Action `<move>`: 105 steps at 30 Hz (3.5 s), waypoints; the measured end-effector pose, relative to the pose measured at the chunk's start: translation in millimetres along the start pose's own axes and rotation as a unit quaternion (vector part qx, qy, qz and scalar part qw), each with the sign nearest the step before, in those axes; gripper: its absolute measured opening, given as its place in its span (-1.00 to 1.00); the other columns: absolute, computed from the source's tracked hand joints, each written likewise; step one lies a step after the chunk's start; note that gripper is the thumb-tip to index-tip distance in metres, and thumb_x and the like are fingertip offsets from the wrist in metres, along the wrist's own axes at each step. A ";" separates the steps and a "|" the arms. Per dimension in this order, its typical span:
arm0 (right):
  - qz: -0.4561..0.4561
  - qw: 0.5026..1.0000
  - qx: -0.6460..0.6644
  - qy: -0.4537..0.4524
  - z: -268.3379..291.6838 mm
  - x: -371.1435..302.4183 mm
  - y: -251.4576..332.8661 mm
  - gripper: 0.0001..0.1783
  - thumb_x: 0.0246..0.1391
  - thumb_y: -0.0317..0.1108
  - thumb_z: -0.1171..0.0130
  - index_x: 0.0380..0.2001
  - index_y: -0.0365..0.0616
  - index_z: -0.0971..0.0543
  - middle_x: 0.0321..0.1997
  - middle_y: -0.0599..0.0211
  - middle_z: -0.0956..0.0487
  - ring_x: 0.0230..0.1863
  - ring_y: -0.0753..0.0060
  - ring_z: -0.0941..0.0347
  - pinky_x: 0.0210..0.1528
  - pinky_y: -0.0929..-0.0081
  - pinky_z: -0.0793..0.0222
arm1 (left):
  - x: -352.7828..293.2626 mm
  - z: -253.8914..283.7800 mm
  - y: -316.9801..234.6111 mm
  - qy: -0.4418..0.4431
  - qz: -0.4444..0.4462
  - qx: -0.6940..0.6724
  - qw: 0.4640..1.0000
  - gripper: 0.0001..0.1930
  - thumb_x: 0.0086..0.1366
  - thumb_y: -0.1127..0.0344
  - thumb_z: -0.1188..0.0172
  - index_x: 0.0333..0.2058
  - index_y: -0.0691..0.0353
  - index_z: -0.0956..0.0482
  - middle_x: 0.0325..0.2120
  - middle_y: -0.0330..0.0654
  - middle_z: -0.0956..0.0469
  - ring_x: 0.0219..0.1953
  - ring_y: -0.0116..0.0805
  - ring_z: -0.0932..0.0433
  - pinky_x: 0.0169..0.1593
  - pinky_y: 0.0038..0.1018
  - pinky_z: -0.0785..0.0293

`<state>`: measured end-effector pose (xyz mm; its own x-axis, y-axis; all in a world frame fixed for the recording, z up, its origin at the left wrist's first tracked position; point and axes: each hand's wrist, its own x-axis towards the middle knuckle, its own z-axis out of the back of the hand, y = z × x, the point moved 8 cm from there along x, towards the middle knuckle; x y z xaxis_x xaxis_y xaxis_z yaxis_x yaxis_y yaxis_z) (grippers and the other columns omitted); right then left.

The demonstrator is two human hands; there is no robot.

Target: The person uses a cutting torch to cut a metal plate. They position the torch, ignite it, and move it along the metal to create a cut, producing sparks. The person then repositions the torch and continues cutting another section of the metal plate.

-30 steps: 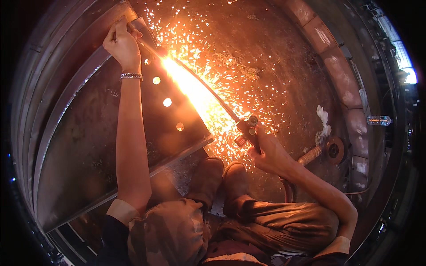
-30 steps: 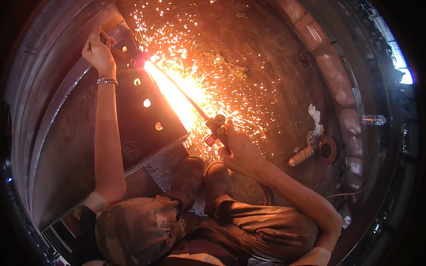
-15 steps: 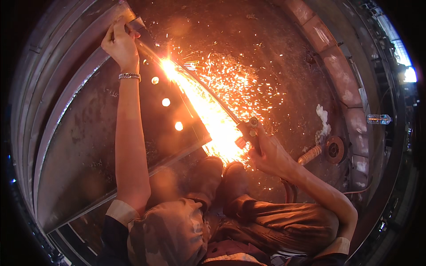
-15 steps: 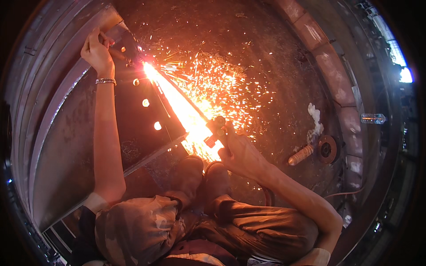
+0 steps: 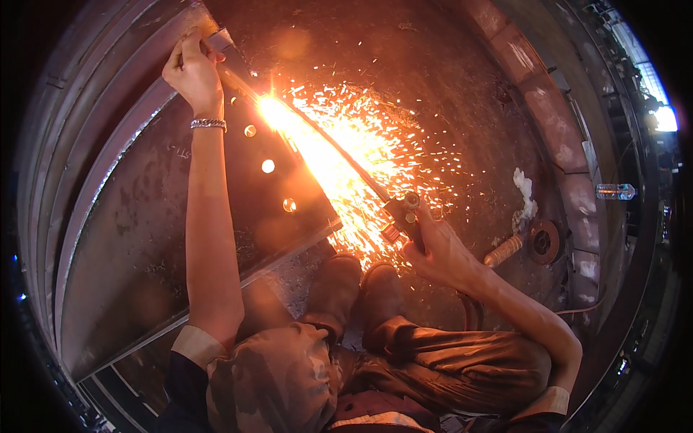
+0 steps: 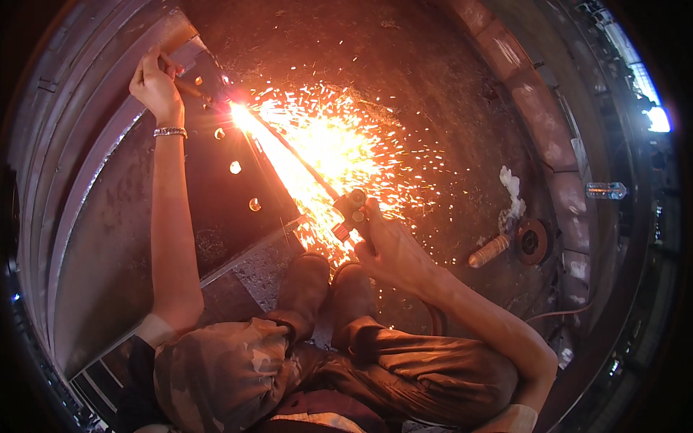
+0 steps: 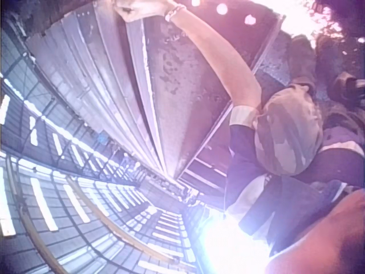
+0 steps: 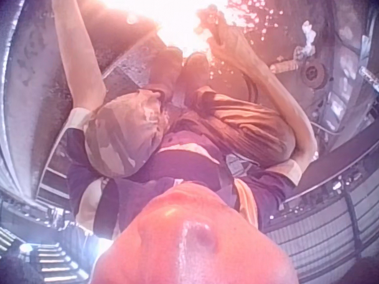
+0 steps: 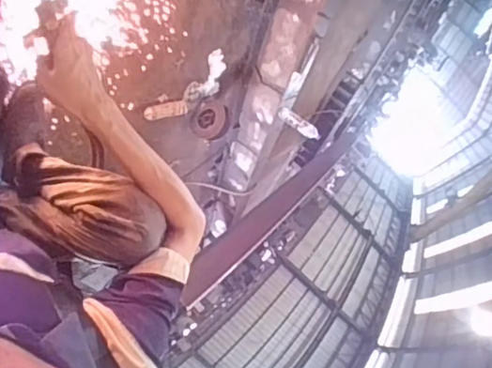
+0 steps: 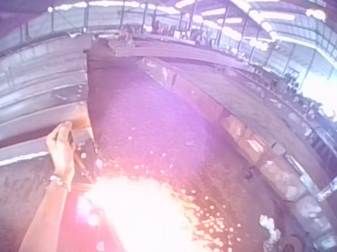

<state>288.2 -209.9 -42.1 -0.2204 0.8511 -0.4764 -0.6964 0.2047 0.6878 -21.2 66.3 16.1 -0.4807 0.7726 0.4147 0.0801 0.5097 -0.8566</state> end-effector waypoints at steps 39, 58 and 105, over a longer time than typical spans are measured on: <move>-0.024 0.999 -0.016 0.017 -4.0 -12.4 -4.7 -0.27 0.04 -0.46 -0.05 0.19 -0.74 -0.07 -0.38 -0.32 -0.54 -0.32 -0.30 -0.54 -0.25 -0.01 -0.40 | -0.4 -0.2 2.8 -0.003 0.018 0.006 1.000 -0.66 0.27 0.41 -0.10 -0.70 0.27 -0.35 -0.75 -0.34 -0.21 -0.70 -0.55 -0.13 -0.51 -0.45 -0.37; -0.015 0.999 -0.041 0.014 -5.4 -18.5 -8.7 -0.26 0.03 -0.47 -0.06 0.22 -0.70 -0.08 -0.36 -0.17 -0.59 -0.35 -0.20 -0.53 -0.28 0.04 -0.43 | -1.7 0.0 0.1 -0.002 0.010 -0.006 1.000 -0.68 0.27 0.41 -0.11 -0.68 0.28 -0.37 -0.72 -0.33 -0.26 -0.68 -0.55 -0.18 -0.51 -0.47 -0.39; 0.001 1.000 -0.007 0.000 -6.8 -33.9 -12.3 -0.28 0.02 -0.53 -0.03 0.30 -0.33 -0.15 -0.16 -0.04 -0.63 -0.19 -0.19 -0.54 -0.03 0.04 -0.43 | -4.1 -1.1 -2.7 -0.012 0.017 0.006 1.000 -0.68 0.27 0.41 -0.11 -0.69 0.29 -0.40 -0.70 -0.31 -0.32 -0.69 -0.56 -0.18 -0.51 -0.47 -0.40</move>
<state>299.5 -244.6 -38.1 -0.2223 0.8513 -0.4752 -0.7054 0.1960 0.6812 -18.5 62.2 17.0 -0.4983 0.7801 0.3783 0.0856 0.4785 -0.8739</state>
